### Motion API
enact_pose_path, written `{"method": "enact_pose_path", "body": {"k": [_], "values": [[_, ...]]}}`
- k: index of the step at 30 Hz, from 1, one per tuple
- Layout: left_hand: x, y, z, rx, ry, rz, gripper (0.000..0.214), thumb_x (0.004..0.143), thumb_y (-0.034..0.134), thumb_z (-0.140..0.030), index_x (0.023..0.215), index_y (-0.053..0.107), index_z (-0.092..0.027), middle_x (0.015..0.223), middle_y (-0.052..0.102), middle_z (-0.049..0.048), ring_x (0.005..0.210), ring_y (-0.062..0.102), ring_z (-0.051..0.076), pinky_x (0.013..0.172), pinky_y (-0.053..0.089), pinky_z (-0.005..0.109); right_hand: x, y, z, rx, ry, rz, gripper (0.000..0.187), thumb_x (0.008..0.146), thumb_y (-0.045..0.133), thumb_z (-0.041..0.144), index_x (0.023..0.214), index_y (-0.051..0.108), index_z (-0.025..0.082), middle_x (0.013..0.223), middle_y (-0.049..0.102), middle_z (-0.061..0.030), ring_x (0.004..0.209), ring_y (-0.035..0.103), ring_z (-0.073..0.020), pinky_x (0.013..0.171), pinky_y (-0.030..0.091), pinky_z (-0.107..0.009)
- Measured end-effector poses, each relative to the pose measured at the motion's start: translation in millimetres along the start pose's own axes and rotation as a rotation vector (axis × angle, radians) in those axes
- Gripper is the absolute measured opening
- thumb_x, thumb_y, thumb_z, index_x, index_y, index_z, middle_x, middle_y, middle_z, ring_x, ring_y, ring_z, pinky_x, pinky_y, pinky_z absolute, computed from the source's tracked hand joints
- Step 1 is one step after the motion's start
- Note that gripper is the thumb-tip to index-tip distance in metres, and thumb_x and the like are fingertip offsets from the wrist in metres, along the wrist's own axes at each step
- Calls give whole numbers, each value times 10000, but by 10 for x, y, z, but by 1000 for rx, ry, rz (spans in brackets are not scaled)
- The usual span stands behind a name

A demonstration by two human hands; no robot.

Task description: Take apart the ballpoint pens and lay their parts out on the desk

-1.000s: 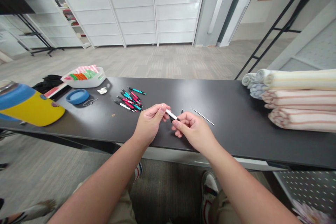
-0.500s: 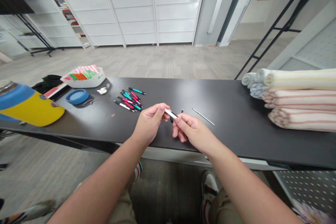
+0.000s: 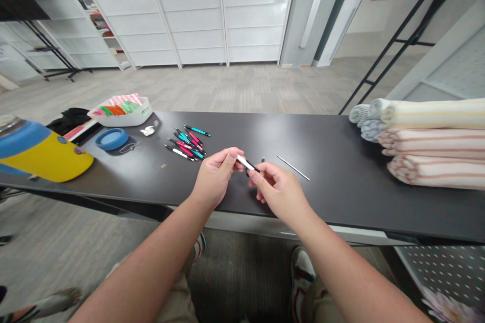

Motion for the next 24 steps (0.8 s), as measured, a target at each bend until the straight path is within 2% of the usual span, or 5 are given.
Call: {"method": "enact_pose_path", "body": {"k": [4,8,13,19,24], "values": [[1,25,-26,-95,-40,-14,311,872,807,-469,939,790,-166,787,668,14,716,598,107,727,521,241,4,32,-8,120,11,182,608,1033,354,711,966,681,203,735,685,-10,529,565,-117,520,430,-245],[-1,44,-37,-105,-63,3,319,869,812,-469,941,784,-160,782,671,16,708,602,106,725,524,241,27,25,-17,260,52,255,823,1006,180,792,900,711,172,676,672,-40,530,542,-133,533,416,-262],[-5,52,-35,-110,-65,41,315,881,801,-469,940,780,-159,806,689,25,715,609,107,728,521,244,58,-21,3,305,96,293,658,990,391,767,814,654,190,638,639,-12,527,506,-127,545,404,-261],[-15,62,-48,-130,-56,89,314,906,777,-464,929,771,-151,845,692,39,745,611,115,738,517,252,52,-56,39,326,30,261,476,981,573,645,796,569,206,704,608,23,529,454,-94,541,361,-243],[-3,29,-16,-72,-46,23,321,895,783,-478,932,771,-160,837,696,33,752,606,120,751,514,260,15,-17,24,6,-10,91,376,991,592,569,829,580,229,682,605,26,528,490,-119,521,346,-260]]}}
Point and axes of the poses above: each hand's wrist, its own x-axis towards the middle knuckle, its own y-axis out of the palm, z = x × y, the point moved 2 cm from there along x, towards the middle knuckle
